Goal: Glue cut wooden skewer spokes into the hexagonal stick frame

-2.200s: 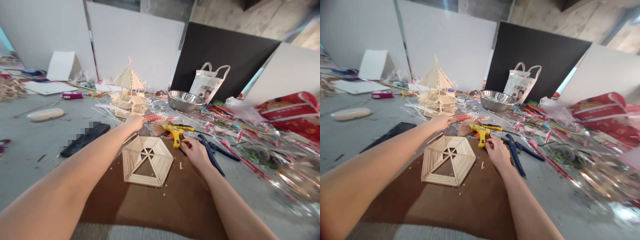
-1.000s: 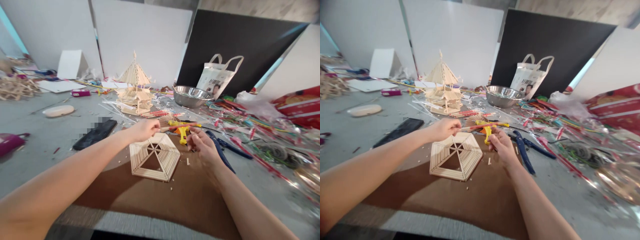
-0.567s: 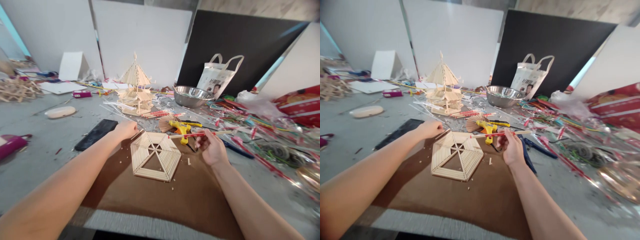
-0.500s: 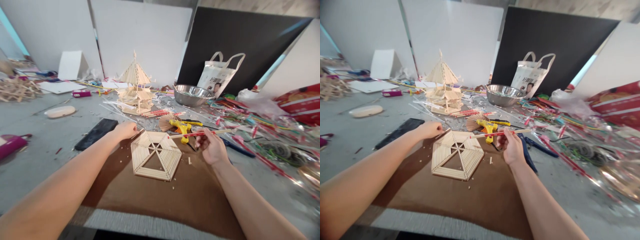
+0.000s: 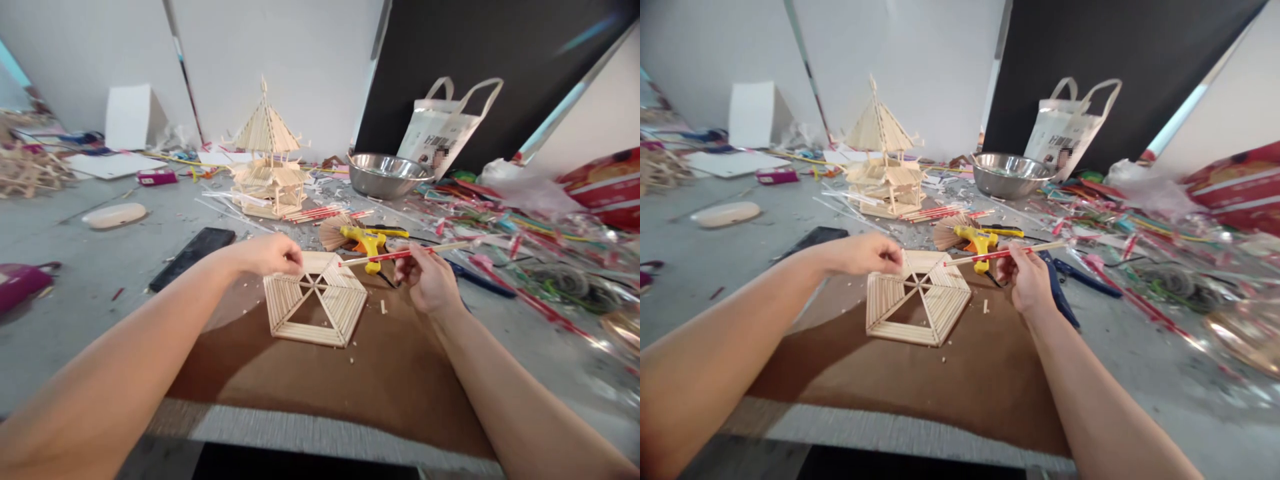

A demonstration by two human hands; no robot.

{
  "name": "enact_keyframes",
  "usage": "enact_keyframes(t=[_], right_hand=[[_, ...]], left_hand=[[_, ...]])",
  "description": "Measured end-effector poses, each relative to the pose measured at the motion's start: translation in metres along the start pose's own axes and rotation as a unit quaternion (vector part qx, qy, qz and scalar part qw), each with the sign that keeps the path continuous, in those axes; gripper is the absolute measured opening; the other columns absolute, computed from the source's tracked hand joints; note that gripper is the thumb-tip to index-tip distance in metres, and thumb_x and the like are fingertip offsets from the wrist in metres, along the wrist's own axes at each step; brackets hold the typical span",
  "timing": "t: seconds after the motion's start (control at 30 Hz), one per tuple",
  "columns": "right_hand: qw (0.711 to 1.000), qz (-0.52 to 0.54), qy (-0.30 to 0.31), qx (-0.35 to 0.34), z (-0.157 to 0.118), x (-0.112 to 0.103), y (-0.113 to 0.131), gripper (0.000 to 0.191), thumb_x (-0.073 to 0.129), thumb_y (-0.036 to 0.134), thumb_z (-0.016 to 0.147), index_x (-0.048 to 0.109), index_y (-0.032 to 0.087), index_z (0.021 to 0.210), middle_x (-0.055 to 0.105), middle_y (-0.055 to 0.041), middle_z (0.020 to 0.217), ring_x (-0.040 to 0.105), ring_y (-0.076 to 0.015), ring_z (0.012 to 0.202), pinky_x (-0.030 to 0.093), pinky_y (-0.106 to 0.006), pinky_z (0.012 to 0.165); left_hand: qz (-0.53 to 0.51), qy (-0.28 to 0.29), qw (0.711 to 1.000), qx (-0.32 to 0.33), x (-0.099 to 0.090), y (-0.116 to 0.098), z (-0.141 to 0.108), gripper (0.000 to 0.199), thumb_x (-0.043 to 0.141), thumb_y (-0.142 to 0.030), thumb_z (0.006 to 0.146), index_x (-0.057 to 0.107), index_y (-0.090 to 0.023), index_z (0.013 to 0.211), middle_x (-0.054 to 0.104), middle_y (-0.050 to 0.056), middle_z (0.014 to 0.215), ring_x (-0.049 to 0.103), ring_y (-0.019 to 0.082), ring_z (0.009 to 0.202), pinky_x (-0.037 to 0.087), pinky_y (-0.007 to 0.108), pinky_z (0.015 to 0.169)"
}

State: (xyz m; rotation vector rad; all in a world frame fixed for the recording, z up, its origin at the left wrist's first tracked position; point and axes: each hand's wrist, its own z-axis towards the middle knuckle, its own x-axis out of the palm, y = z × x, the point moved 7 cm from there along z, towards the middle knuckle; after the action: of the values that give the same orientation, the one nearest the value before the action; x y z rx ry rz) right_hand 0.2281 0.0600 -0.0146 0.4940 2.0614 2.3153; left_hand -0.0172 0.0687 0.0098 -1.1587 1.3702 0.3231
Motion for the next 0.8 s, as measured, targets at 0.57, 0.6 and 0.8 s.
enact_keyframes(t=[0.57,0.6,0.8], right_hand=[[1.0,-0.005,0.018,0.0,-0.002,0.004,0.0,0.02,0.057,0.033,0.064,0.057,0.013,0.066,0.051,0.0021,0.047,0.044,-0.0072,0.036,0.035,-0.02,0.034],[1.0,-0.007,0.018,0.0,-0.002,0.004,0.0,0.02,0.056,0.034,0.064,0.058,0.014,0.066,0.05,0.0021,0.047,0.044,-0.0072,0.036,0.035,-0.02,0.034],[0.999,-0.02,0.025,-0.009,-0.003,0.005,0.001,0.021,0.055,0.035,0.066,0.058,0.014,0.067,0.051,0.002,0.047,0.045,-0.007,0.036,0.036,-0.02,0.034]], left_hand=[[0.027,0.149,0.987,0.048,0.05,-0.04,0.0,0.018,0.053,-0.029,0.061,0.064,-0.018,0.07,0.062,0.0,0.064,0.049,0.009,0.055,0.033,0.021,0.051],[0.025,0.148,0.987,0.05,0.051,-0.04,0.001,0.018,0.053,-0.029,0.061,0.064,-0.018,0.07,0.062,0.0,0.064,0.049,0.01,0.055,0.033,0.021,0.052],[0.006,0.152,0.986,0.066,0.056,-0.039,0.003,0.017,0.054,-0.03,0.06,0.064,-0.018,0.069,0.062,-0.001,0.064,0.05,0.009,0.055,0.033,0.02,0.051]])
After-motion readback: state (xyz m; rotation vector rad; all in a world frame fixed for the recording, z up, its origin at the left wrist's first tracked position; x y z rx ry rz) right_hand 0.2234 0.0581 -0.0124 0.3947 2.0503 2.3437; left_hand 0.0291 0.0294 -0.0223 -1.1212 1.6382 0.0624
